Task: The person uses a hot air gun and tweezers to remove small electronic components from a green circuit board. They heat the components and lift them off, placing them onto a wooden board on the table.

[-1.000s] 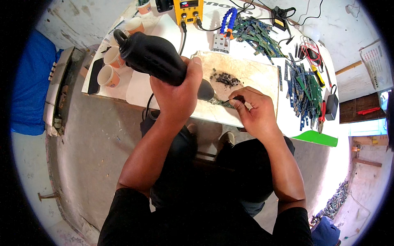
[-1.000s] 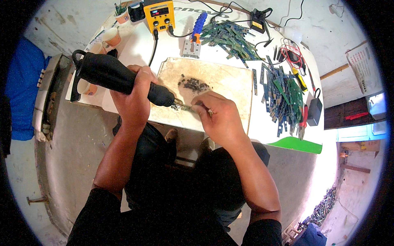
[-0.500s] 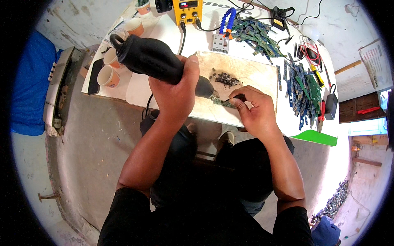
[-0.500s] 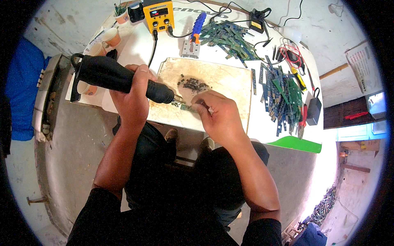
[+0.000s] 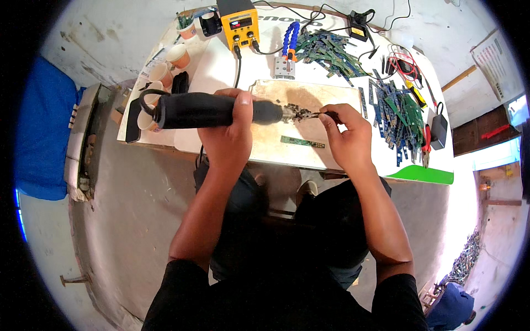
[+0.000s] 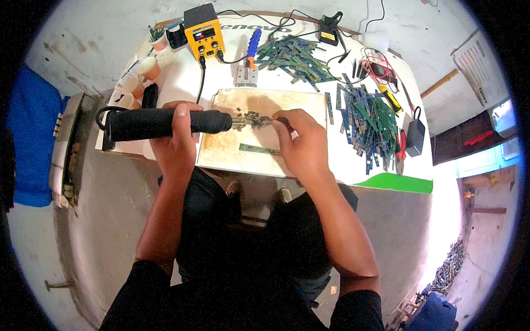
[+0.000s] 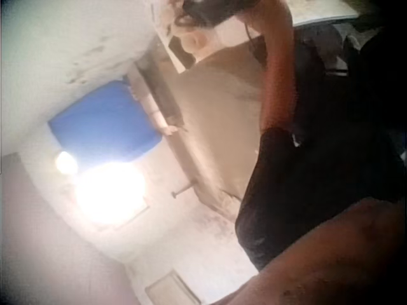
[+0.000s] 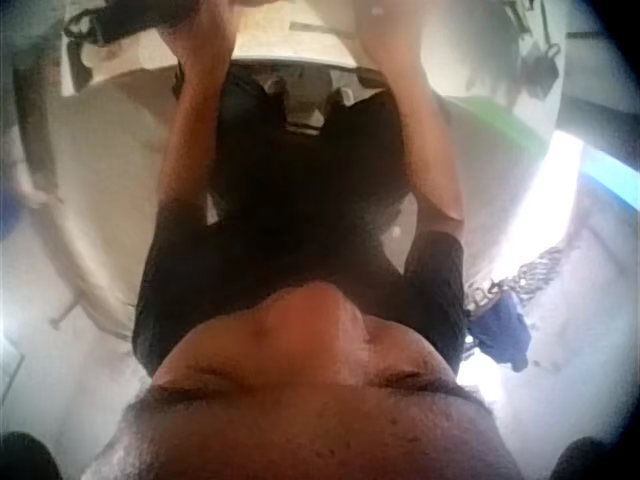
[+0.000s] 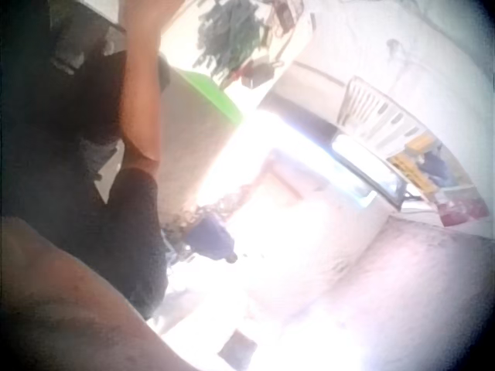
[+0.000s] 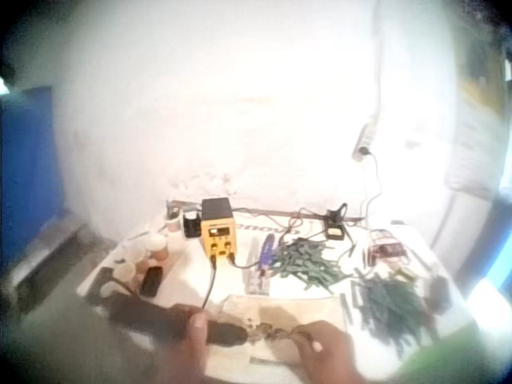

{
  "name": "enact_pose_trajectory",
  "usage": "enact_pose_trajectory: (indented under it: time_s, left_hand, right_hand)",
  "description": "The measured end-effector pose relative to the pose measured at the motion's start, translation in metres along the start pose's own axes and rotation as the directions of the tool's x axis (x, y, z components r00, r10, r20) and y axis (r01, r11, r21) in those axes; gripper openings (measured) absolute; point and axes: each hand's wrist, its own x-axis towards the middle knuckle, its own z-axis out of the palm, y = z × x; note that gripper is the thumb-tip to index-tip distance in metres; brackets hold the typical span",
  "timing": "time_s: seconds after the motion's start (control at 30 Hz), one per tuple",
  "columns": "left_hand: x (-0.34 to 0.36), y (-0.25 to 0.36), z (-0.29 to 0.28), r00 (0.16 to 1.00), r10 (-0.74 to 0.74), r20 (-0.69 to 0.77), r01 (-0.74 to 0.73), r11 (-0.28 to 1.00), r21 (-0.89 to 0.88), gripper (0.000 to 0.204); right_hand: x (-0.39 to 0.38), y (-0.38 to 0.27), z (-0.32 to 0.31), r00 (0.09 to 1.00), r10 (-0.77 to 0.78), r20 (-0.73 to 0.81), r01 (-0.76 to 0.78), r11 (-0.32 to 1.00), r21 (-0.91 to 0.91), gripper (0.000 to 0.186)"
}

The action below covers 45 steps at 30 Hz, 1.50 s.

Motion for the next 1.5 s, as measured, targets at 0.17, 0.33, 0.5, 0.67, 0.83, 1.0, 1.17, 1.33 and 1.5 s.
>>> enact_pose_trajectory:
  time_s: [0.17,0.33,0.5,0.67,0.83,1.0,1.17,1.33,1.5]
  left_hand:
    - [-0.006,0.018,0.002,0.994,0.034,0.105,-0.018,0.989,-0.148,0.01]
    - [0.013,0.035,0.017,0.97,0.005,0.241,-0.025,0.996,0.08,0.008]
    - [0.015,0.037,0.025,0.928,-0.197,0.316,0.136,0.969,0.204,0.017]
    - [-0.001,0.026,0.001,0.923,-0.207,0.325,0.239,0.969,-0.061,0.035]
    - [-0.013,0.028,-0.008,0.952,-0.053,0.3,0.103,0.983,-0.154,0.04]
    - [-0.015,0.02,0.003,0.958,0.008,0.285,0.012,0.998,-0.066,0.04]
    - [-0.011,0.008,0.005,0.951,0.058,0.303,-0.038,0.997,-0.07,0.03]
    - [-0.012,0.002,0.01,0.964,0.038,0.264,-0.019,0.997,-0.074,0.03]
    - [-0.011,-0.006,0.011,0.976,0.058,0.209,-0.046,0.997,-0.062,0.028]
  right_hand:
    - [-0.008,-0.004,-0.018,1.0,-0.001,0.017,-0.001,0.998,0.066,0.012]
    - [-0.009,0.003,-0.023,0.991,0.113,0.069,-0.12,0.986,0.116,0.011]
    - [-0.019,0.011,-0.023,0.962,0.249,0.112,-0.264,0.954,0.143,0.01]
    - [-0.018,0.009,-0.028,0.941,0.328,0.085,-0.338,0.917,0.211,0.009]
    - [-0.018,0.002,-0.034,0.94,0.329,0.088,-0.341,0.917,0.206,0.009]
    - [-0.021,0.002,-0.025,0.959,0.259,0.116,-0.279,0.936,0.213,0.009]
    - [-0.022,-0.004,-0.021,0.928,0.333,0.17,-0.36,0.917,0.17,0.011]
    - [-0.022,-0.008,-0.02,0.904,0.378,0.202,-0.409,0.9,0.147,0.012]
    - [-0.021,-0.003,-0.018,0.887,0.422,0.186,-0.453,0.872,0.186,0.012]
